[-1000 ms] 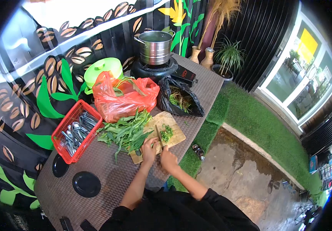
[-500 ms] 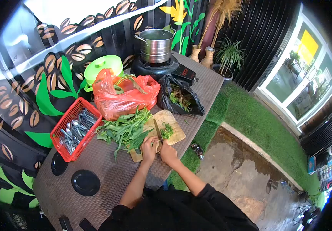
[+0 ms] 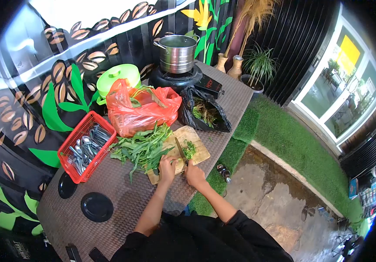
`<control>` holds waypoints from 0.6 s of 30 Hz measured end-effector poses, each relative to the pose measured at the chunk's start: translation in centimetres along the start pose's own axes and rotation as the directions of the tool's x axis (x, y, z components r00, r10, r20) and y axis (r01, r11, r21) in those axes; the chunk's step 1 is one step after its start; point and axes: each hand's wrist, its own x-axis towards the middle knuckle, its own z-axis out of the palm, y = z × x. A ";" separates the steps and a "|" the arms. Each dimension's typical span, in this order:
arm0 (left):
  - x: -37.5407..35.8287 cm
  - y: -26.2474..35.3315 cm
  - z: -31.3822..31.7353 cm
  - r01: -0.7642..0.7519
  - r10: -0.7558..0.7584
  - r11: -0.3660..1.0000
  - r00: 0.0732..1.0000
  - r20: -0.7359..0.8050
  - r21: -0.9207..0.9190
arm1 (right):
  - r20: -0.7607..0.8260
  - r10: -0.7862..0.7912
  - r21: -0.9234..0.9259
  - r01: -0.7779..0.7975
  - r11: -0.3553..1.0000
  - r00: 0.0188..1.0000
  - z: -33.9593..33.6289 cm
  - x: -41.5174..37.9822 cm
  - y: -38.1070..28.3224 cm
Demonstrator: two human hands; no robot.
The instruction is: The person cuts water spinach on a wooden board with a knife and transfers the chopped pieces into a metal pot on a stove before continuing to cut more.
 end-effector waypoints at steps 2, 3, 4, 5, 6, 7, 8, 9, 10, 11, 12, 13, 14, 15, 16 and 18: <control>0.2 0.4 0.2 0.032 -0.032 0.999 0.999 0.007 -0.025 | 0.014 -0.010 -0.010 0.010 1.000 1.000 -0.6 -0.1 0.2; 0.2 0.5 0.2 0.032 -0.031 0.999 0.999 0.009 -0.025 | 0.015 -0.021 -0.023 0.022 0.999 1.000 -0.8 -0.2 0.3; 0.1 0.6 0.3 0.011 -0.011 1.000 1.000 -0.006 -0.019 | 0.015 -0.033 -0.037 0.034 0.999 0.999 -1.1 -0.4 0.3; 0.1 0.6 0.3 -0.009 0.009 1.000 1.000 -0.021 -0.012 | 0.015 -0.032 -0.037 0.033 0.999 0.999 -0.9 -0.6 0.2; 0.0 0.6 0.4 -0.009 0.009 1.000 1.000 -0.021 -0.011 | -0.027 -0.026 -0.044 0.025 0.999 0.999 -0.4 -1.1 -0.1; -0.1 0.7 0.5 0.001 -0.001 1.000 1.000 -0.031 -0.018 | -0.068 -0.020 -0.050 0.017 0.999 0.997 0.0 -1.3 -0.5; -0.2 0.6 0.5 0.011 -0.012 1.000 0.999 -0.041 -0.026 | -0.069 -0.021 -0.049 0.017 0.999 0.997 0.4 -1.2 -0.9; -0.3 0.6 0.6 0.011 -0.012 1.000 0.999 -0.039 -0.026 | -0.010 0.017 -0.031 -0.017 0.999 1.000 0.7 -1.2 -1.3; -0.3 0.4 0.6 -0.003 0.002 1.000 0.999 -0.043 -0.030 | 0.050 0.054 -0.016 -0.053 0.998 0.997 0.9 -1.2 -1.6; -0.3 0.3 0.7 -0.015 0.014 0.999 0.999 -0.051 -0.033 | 0.014 0.050 0.018 -0.050 0.999 0.999 0.7 -0.7 -1.7; -0.3 0.4 0.6 -0.011 0.009 0.999 0.999 -0.052 -0.032 | 0.018 0.048 0.016 -0.049 0.999 0.999 0.5 0.0 -1.4; -0.4 0.5 0.5 -0.017 0.016 0.999 0.999 -0.047 -0.032 | 0.003 0.018 0.020 -0.018 1.000 1.000 0.2 0.6 -0.9; -0.4 0.7 0.4 -0.026 0.025 0.999 0.999 -0.045 -0.032 | -0.015 -0.013 0.024 0.013 1.000 1.000 0.0 1.0 -0.5; -0.3 0.8 0.4 -0.028 0.026 0.999 0.998 -0.048 -0.030 | 0.008 0.001 0.046 -0.001 0.999 1.000 -0.8 0.6 -0.9; -0.4 0.9 0.5 -0.027 0.025 0.999 0.998 -0.057 -0.035 | 0.007 -0.005 0.046 0.004 0.999 1.000 -0.7 0.1 -1.2; -0.3 0.7 0.4 -0.022 0.019 0.999 0.998 -0.067 -0.040 | -0.016 0.068 0.036 -0.067 0.997 0.998 0.3 -1.2 -1.5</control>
